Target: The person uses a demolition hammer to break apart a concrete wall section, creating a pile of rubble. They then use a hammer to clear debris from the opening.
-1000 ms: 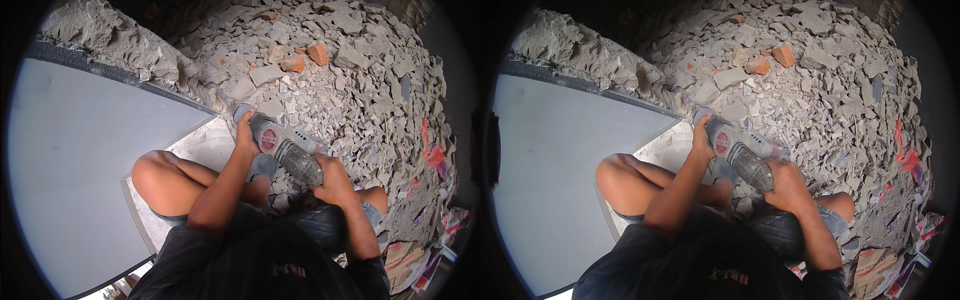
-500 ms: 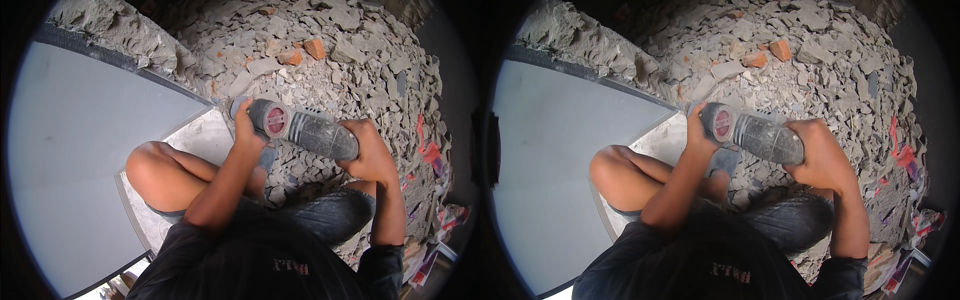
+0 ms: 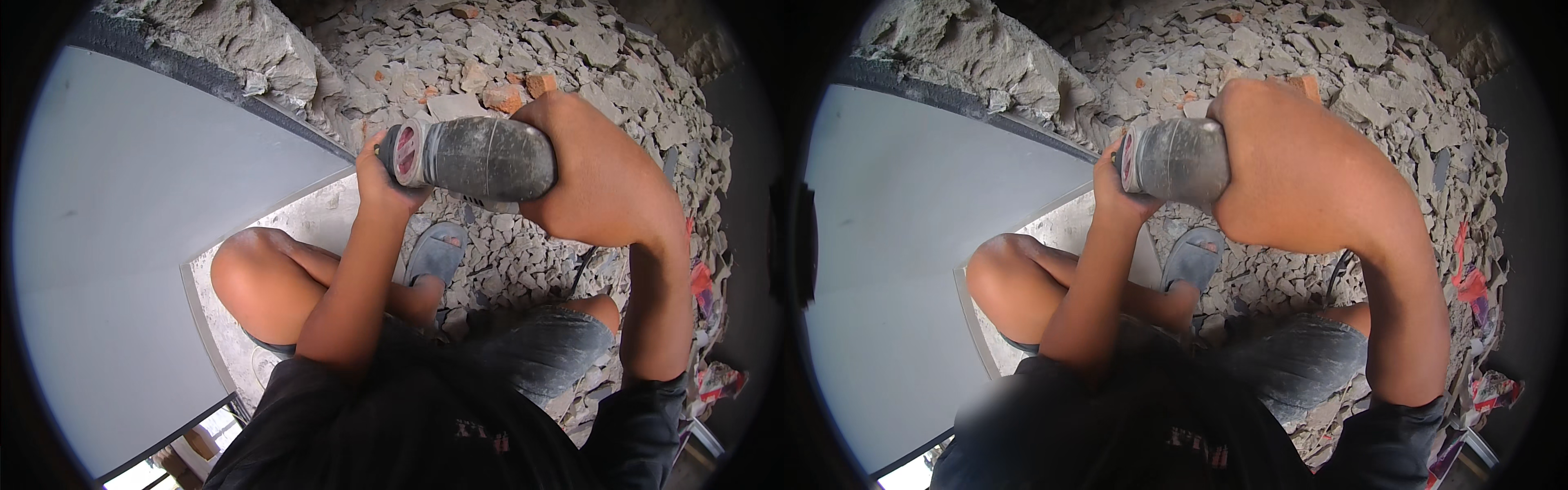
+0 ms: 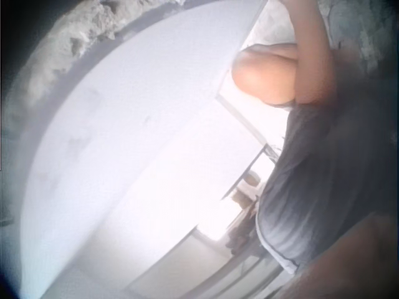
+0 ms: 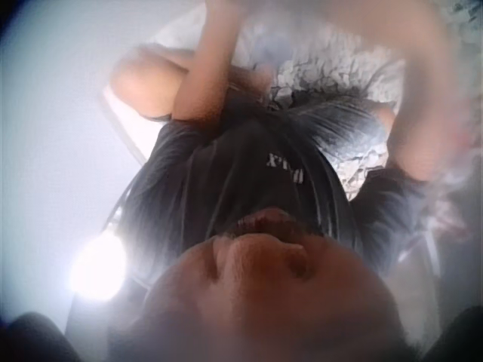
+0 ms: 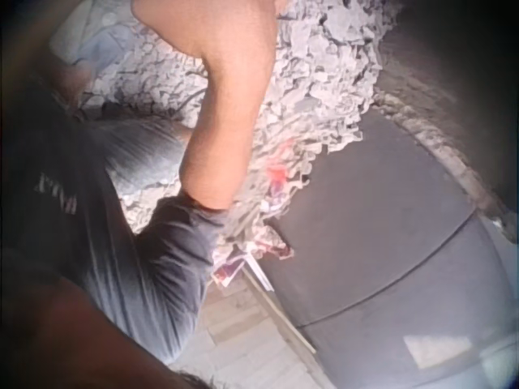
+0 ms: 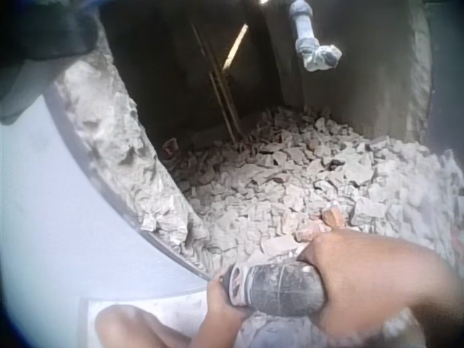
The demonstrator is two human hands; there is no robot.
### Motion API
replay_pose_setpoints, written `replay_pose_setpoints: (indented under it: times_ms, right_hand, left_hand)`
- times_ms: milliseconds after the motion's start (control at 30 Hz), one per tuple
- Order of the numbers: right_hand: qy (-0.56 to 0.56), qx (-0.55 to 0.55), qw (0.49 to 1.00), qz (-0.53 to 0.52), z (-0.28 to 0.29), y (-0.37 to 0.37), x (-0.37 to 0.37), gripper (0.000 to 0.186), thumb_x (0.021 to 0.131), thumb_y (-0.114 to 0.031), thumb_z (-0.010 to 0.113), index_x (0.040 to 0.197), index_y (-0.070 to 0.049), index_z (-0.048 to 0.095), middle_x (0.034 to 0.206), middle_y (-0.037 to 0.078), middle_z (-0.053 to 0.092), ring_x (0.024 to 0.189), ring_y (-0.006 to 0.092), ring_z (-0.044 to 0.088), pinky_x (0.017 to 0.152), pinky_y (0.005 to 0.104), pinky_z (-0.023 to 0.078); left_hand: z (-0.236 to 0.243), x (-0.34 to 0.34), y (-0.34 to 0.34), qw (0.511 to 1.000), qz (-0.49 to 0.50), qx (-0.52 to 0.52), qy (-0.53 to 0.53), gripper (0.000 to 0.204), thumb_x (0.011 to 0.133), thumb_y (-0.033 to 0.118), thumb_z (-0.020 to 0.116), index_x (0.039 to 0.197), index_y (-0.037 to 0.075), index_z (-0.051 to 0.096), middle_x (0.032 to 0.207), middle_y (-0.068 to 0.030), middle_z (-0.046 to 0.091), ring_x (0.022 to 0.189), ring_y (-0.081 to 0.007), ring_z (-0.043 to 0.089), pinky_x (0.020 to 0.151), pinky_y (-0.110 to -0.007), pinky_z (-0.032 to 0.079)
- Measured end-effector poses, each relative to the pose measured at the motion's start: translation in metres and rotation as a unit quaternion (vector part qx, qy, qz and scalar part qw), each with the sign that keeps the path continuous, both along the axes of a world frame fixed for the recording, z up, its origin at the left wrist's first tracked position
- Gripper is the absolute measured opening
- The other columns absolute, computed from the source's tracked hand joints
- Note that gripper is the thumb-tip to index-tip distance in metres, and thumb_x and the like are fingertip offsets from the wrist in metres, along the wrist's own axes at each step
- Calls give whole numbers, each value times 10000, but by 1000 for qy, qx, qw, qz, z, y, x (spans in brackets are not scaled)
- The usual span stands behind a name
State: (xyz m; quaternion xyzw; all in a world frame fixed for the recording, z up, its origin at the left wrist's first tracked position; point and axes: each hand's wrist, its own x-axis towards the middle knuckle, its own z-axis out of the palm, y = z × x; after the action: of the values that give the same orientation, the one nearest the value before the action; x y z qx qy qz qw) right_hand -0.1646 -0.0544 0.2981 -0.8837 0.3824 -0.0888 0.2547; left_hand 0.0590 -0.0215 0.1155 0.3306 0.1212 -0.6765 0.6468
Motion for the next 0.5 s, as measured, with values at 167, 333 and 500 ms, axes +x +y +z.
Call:
replay_pose_setpoints:
  times_ms: [167, 333, 500]
  right_hand:
    - [41, 40, 998, -23, 17, -6, 23, 292, 640, -79, 771, 882, 73, 710, 811, 270, 692, 818, 407, 712, 735, 432, 555]
    - [83, 127, 988, 18, 37, -13, 30, 206, 703, -100, 622, 778, 57, 732, 676, 197, 675, 550, 283, 643, 507, 428, 491]
    - [120, 91, 984, 96, 29, -34, 63, 183, 687, -75, 616, 792, 33, 721, 723, 181, 676, 605, 286, 644, 574, 445, 506]
  left_hand:
    - [9, 12, -1, 1000, 4, -15, 21, 457, 966, 378, 437, 1257, 97, 650, 1285, -135, 654, 1190, -350, 617, 1075, -571, 442]
    - [19, 6, -15, 997, -10, 43, -68, 555, 982, 416, 350, 1369, 85, 571, 1414, -185, 569, 1334, -385, 520, 1122, -606, 398]
    - [-20, 56, -27, 999, -4, 6, -36, 550, 1039, 424, 347, 1419, 47, 475, 1405, -221, 529, 1308, -418, 516, 1055, -637, 448]
